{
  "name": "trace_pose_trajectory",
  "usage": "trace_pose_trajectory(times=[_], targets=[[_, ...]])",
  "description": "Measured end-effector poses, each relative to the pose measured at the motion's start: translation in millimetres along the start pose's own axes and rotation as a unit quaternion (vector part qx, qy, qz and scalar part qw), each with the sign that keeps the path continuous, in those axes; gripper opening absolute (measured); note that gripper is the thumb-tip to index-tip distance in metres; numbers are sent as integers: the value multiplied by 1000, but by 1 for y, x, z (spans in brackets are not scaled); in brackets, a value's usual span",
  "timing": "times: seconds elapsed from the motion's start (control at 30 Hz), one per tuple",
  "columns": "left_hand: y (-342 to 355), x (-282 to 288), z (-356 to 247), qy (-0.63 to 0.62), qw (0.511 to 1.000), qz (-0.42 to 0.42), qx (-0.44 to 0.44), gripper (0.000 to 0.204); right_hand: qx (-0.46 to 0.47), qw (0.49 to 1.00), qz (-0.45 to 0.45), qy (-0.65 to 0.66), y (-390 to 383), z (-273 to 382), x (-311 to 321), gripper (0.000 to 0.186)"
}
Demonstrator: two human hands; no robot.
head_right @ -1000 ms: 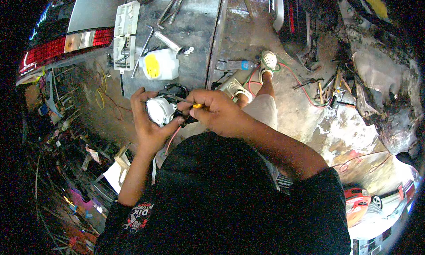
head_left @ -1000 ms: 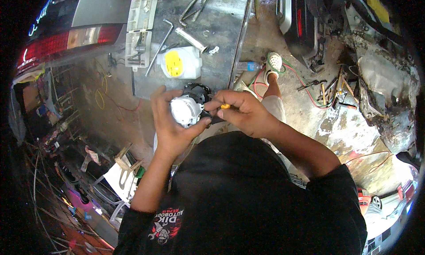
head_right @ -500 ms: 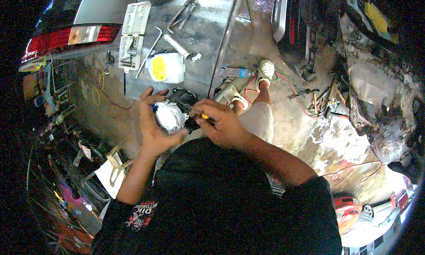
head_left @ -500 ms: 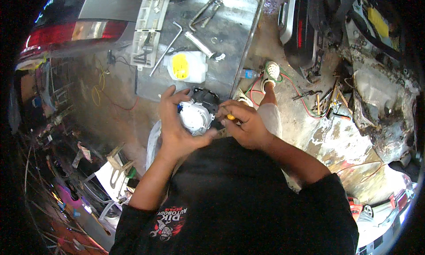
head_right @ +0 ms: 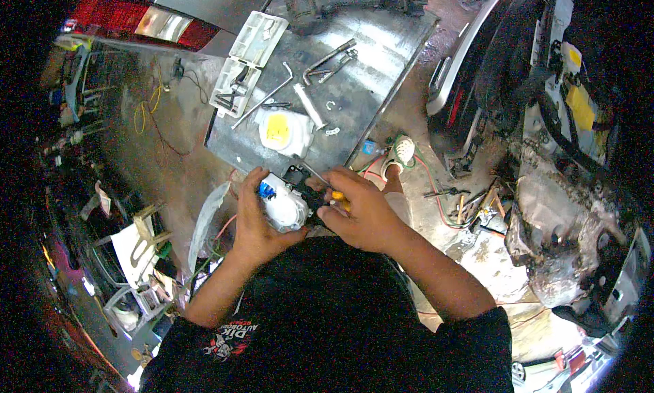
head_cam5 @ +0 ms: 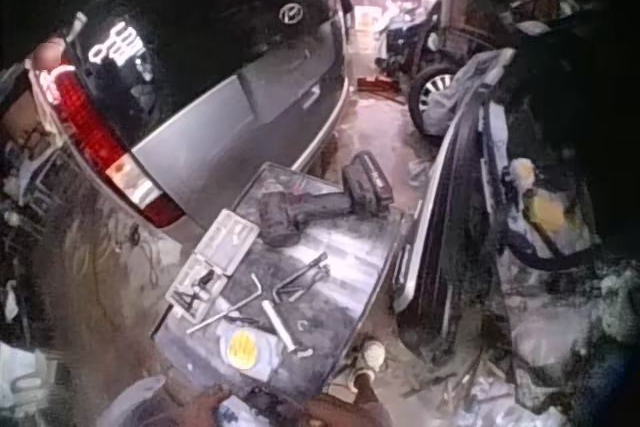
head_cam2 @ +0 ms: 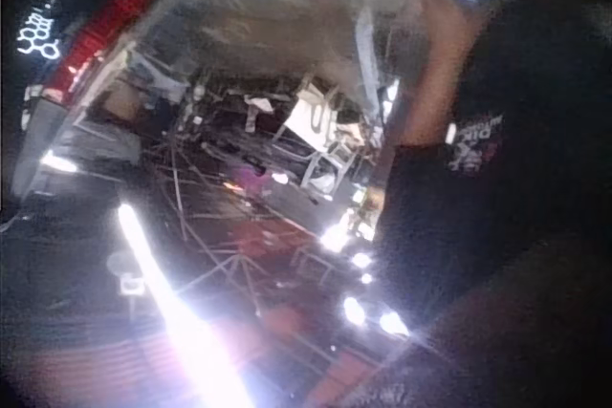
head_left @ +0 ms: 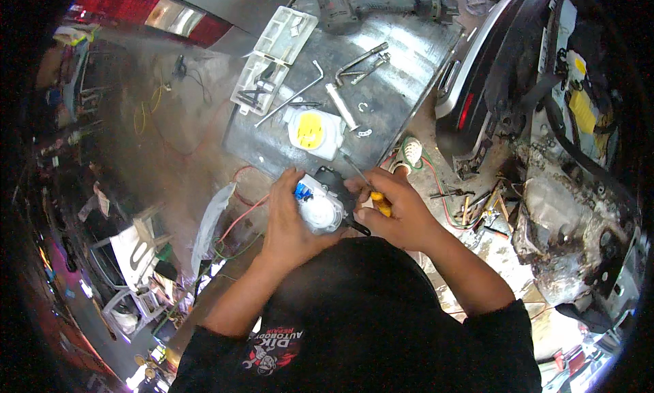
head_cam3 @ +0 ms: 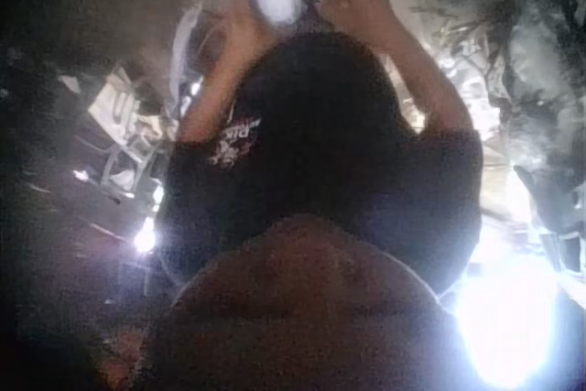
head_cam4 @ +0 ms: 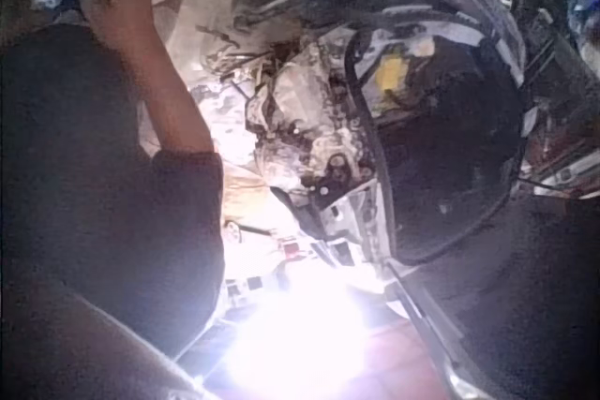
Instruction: The person holds a white seatbelt retractor and uses a screwdriver and pliers to adjust internal components. They repeatedly pull the seatbelt strap through the retractor, tighten screws, and manipulate the mechanism while standing in a garage.
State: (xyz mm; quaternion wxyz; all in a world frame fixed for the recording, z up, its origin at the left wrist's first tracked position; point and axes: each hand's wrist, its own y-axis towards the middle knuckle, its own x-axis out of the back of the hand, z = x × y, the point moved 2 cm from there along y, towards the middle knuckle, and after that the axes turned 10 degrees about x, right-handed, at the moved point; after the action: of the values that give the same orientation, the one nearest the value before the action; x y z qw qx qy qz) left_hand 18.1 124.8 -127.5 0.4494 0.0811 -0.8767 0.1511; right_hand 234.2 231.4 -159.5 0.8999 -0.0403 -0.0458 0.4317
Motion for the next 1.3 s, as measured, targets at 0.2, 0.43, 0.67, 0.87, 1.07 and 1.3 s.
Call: trace_pose_trajectory(times=[0.2, 0.43, 0.67, 0.87, 1.07, 1.3], targets=[[-1, 13, -11, -22, 997, 46, 52, 118, 32, 995, 95, -23, 29, -2, 3, 59], [-10, 13, -11, -134, 988, 23, 71, 103, -3, 991, 129, -30, 37, -9, 5, 70], [-18, 12, 3, -111, 991, 26, 67, 114, -118, 983, 137, 27, 35, -14, 5, 56], [-25, -6, 6, -234, 963, 50, 125, 118, -130, 976, 173, 28, 49, -8, 19, 51], [-28, -9, -5, -196, 975, 18, 106, 128, -206, 952, 183, 131, 65, 14, 19, 51], [-23, -35, -2, -196, 971, -23, 136, 121, -269, 930, 201, 150, 90, 20, 26, 44]])
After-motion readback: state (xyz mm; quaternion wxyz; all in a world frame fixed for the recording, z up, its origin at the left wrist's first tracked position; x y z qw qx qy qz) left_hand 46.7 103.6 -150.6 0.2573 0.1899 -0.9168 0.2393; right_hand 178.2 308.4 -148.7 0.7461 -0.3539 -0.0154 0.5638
